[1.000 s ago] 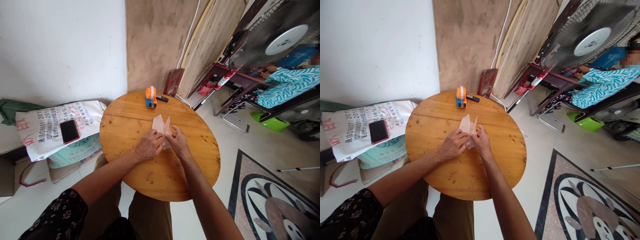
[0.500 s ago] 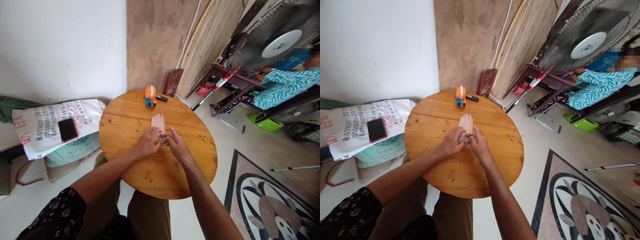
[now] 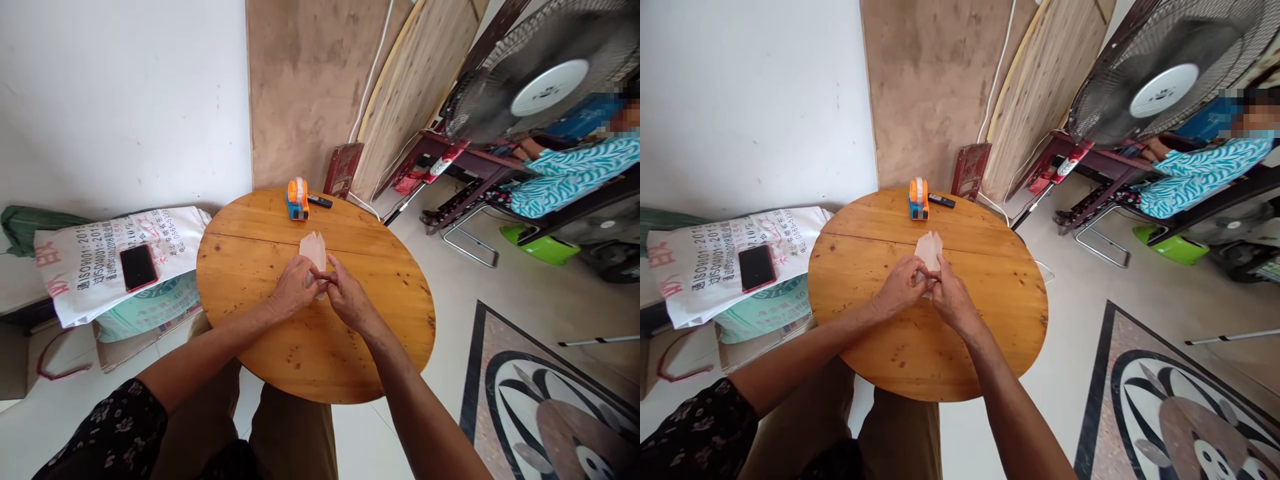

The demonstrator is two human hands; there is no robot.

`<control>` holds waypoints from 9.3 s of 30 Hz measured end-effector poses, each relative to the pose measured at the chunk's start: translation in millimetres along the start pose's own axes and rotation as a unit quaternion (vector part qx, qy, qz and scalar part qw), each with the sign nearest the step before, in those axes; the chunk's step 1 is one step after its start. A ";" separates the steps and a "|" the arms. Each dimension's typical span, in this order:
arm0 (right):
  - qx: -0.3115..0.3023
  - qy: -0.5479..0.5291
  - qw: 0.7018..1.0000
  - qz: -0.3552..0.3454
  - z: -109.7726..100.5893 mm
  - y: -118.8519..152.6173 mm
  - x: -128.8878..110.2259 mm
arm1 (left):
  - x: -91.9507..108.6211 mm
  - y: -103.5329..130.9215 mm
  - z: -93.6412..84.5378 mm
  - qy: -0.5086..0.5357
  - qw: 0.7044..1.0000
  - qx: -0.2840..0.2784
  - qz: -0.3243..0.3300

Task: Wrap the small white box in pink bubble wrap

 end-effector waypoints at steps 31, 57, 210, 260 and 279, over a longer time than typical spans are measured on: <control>0.058 0.182 0.981 0.039 -23.3 -94.9 38.4 | -10.6 -17.0 14.4 -0.050 0.978 -0.203 0.000; -0.062 0.047 0.995 -0.060 -11.3 -93.1 59.1 | -7.9 -18.5 12.0 -0.033 0.979 -0.203 -0.008; 0.081 -0.325 0.942 -0.008 -18.5 -41.1 56.7 | -33.7 -14.7 29.1 0.527 0.770 -0.213 -0.290; 0.114 -0.029 0.982 -0.151 -15.7 -20.9 10.4 | -55.8 -18.1 17.1 0.358 0.875 -0.130 -0.300; 0.096 0.125 0.956 -0.246 -3.4 -16.6 -1.2 | -56.1 -26.6 7.5 0.425 0.853 -0.080 -0.290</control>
Point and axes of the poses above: each hand's wrist, its own y-axis away from the middle knuckle, its own z-axis out of the palm, x = y × z, the point moved 7 cm from there along -y, towards the middle knuckle, and after that the axes turned 1 degree about -z, right-handed, at the moved point
